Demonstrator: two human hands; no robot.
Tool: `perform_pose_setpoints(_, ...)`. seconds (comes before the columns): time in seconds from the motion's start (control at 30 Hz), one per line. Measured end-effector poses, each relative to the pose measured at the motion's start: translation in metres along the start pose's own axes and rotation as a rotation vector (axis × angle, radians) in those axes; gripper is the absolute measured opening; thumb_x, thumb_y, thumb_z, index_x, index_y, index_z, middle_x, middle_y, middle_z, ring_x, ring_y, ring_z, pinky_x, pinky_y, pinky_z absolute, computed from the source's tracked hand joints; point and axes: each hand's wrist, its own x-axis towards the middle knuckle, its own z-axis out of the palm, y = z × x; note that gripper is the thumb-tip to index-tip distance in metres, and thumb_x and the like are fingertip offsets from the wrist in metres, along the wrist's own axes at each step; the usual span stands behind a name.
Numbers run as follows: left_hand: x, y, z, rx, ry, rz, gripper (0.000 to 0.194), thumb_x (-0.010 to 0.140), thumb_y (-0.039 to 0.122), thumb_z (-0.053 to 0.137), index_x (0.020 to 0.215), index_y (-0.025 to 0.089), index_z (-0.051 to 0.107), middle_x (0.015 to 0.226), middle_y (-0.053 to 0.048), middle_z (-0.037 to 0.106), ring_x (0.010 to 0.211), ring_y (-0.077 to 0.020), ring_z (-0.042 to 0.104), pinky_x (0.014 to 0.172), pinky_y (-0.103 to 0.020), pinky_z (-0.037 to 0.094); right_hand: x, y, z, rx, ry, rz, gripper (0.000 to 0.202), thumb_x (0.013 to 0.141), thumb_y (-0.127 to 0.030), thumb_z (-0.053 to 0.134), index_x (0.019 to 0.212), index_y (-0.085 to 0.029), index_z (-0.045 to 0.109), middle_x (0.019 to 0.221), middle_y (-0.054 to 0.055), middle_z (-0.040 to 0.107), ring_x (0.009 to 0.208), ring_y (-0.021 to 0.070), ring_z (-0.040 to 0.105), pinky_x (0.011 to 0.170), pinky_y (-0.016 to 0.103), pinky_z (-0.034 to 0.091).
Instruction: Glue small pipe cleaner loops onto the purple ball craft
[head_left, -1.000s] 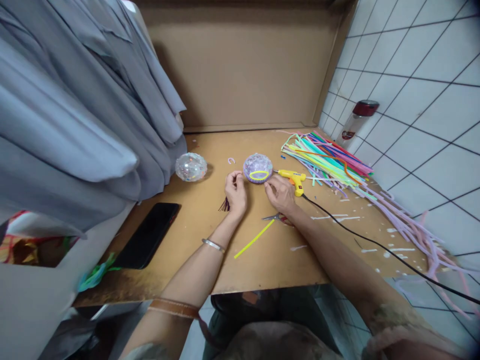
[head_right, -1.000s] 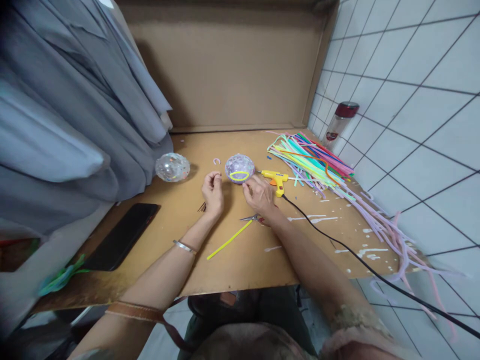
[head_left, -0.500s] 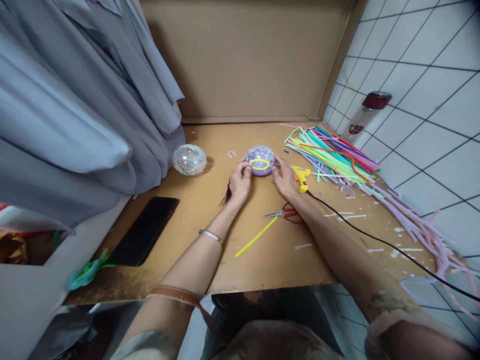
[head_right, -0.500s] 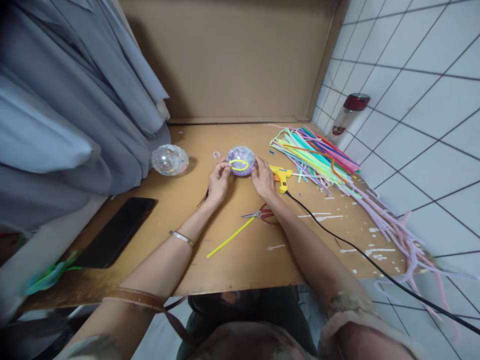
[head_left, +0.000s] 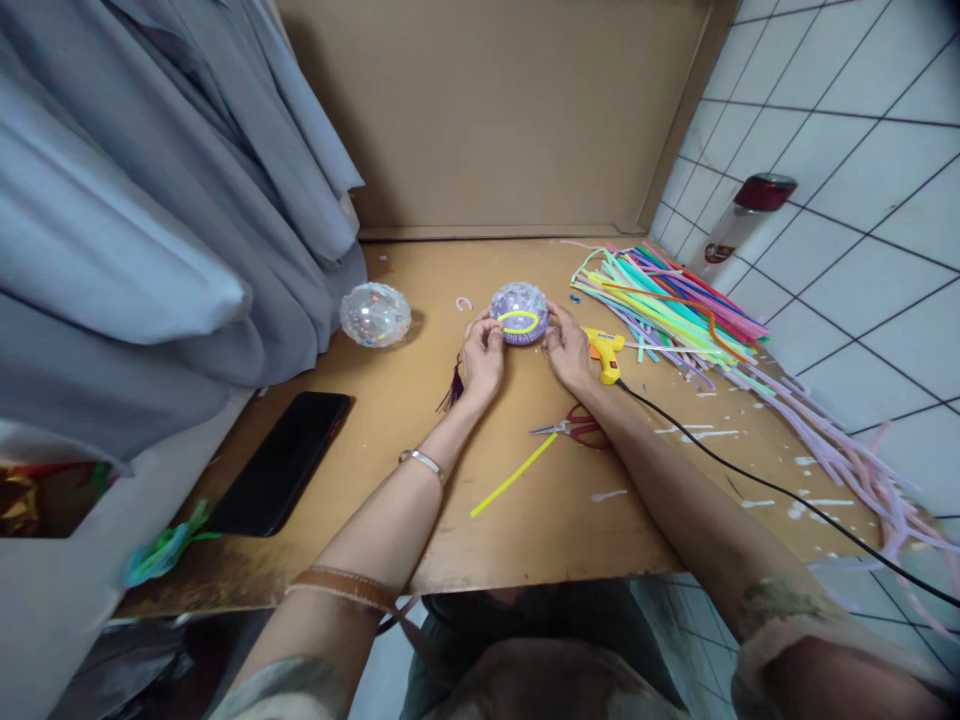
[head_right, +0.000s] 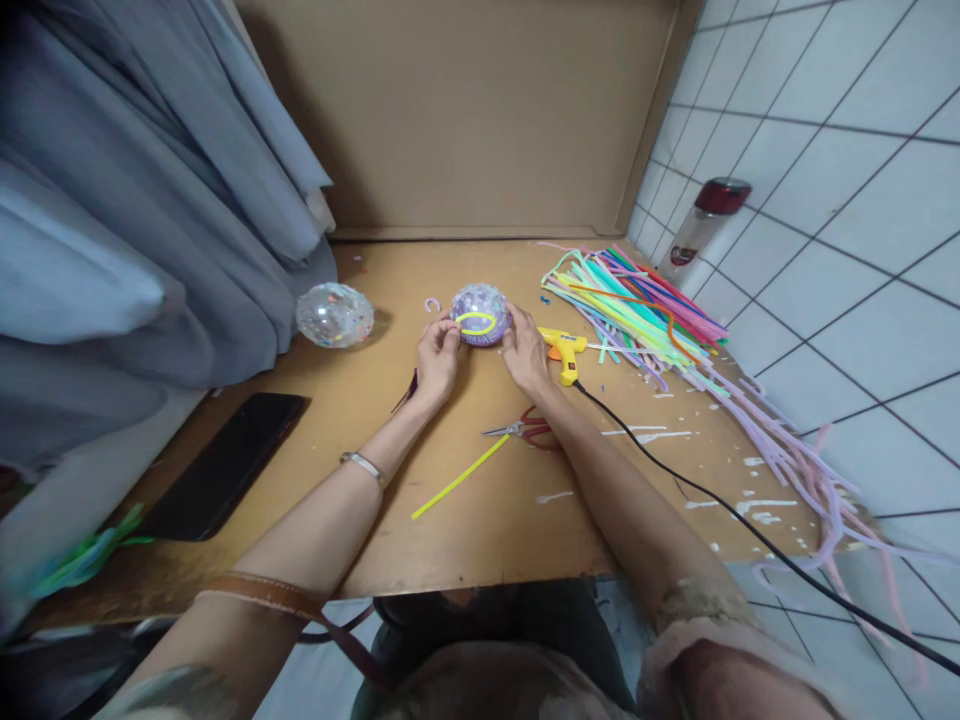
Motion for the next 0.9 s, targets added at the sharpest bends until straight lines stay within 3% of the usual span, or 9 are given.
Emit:
perform_pose_setpoints(0.13,-0.003,0.005,-0.001,0.028,0.037,0.007,0.012,0.089,0.027,0.054,0.086,0.021,0.064,0.124,-0.011,0.063,0.128,-0.0241,0.054,0.115,-0.042,0.036,-0.006,-0.008,-0.006,0.055,0.078,0.106,0.046,0.09,-0.027,0.043,0.135,-0.023,0.051,0.127,0.012,0.067,0.114,0.0268,0.064,0.107,0.052,0.048)
perform_pose_setpoints(0.23,-0.004,0.009,-0.002,0.049,0.078,-0.01,0.011,0.088,0.026,0.055,0.085,0.021,0.064,0.117,-0.011,0.063,0.123,-0.024,0.055,0.112,-0.041,0.039,-0.012,-0.014,-0.009,0.172,0.129,0.174,0.044,0.089,-0.026,0.044,0.133,-0.025,0.05,0.129,0.011,0.065,0.086,0.0211,0.068,0.092,0.048,0.057)
perform_pose_setpoints(0.3,-0.007,0.013,-0.004,0.06,0.098,-0.019,0.012,0.089,0.026,0.054,0.086,0.02,0.064,0.111,-0.011,0.064,0.115,-0.0232,0.058,0.107,-0.039,0.043,-0.016,-0.019,-0.011,0.285,0.154,0.218,0.042,0.087,-0.026,0.046,0.128,-0.027,0.051,0.126,0.009,0.065,0.067,0.0142,0.063,0.076,0.041,0.059)
perform_pose_setpoints(0.4,-0.015,0.025,-0.007,0.05,0.104,-0.033,0.015,0.09,0.029,0.053,0.089,0.019,0.064,0.104,-0.009,0.066,0.098,-0.0202,0.062,0.092,-0.033,0.049,-0.019,-0.027,-0.013,0.466,0.191,0.284,0.037,0.082,-0.027,0.05,0.118,-0.027,0.055,0.117,0.005,0.066,0.054,0.0074,0.055,0.057,0.028,0.054)
perform_pose_setpoints(0.5,-0.028,0.038,-0.004,-0.076,0.063,-0.074,0.014,0.091,0.029,0.054,0.089,0.019,0.063,0.092,-0.005,0.069,0.085,-0.017,0.064,0.084,-0.03,0.05,-0.02,-0.034,-0.018,0.643,0.17,0.351,0.035,0.076,-0.026,0.055,0.11,-0.026,0.056,0.108,0.002,0.068,0.051,0.0057,0.054,0.048,0.022,0.045)
perform_pose_setpoints(0.57,-0.038,0.046,0.002,-0.22,0.002,-0.169,0.01,0.089,0.026,0.056,0.086,0.019,0.063,0.091,-0.004,0.07,0.072,-0.0131,0.064,0.073,-0.026,0.051,-0.02,-0.038,-0.021,0.742,0.139,0.382,0.034,0.073,-0.026,0.057,0.107,-0.025,0.056,0.103,0.001,0.069,0.052,0.0063,0.054,0.047,0.022,0.043)
perform_pose_setpoints(0.67,-0.047,0.054,0.009,-0.432,-0.129,-0.437,0.011,0.086,0.029,0.062,0.085,0.018,0.06,0.095,-0.004,0.072,0.054,-0.0088,0.061,0.051,-0.022,0.046,-0.02,-0.042,-0.024,0.806,0.103,0.378,0.032,0.074,-0.028,0.058,0.106,-0.024,0.055,0.101,0.001,0.07,0.053,0.0073,0.056,0.051,0.023,0.046)
perform_pose_setpoints(0.77,-0.049,0.059,0.012,-0.55,-0.178,-0.604,0.017,0.082,0.029,0.07,0.085,0.018,0.057,0.09,-0.003,0.073,0.049,-0.0075,0.061,0.046,-0.019,0.045,-0.02,-0.042,-0.026,0.79,0.08,0.356,0.032,0.076,-0.032,0.058,0.107,-0.025,0.055,0.103,0.002,0.07,0.055,0.0084,0.057,0.053,0.025,0.047)
perform_pose_setpoints(0.9,-0.048,0.063,0.011,-0.596,-0.215,-0.707,0.015,0.083,0.023,0.069,0.084,0.016,0.055,0.082,-0.002,0.072,0.049,-0.0088,0.064,0.048,-0.019,0.048,-0.018,-0.042,-0.028,0.777,0.09,0.339,0.032,0.077,-0.032,0.059,0.108,-0.025,0.054,0.104,0.002,0.07,0.057,0.0088,0.058,0.055,0.026,0.049)
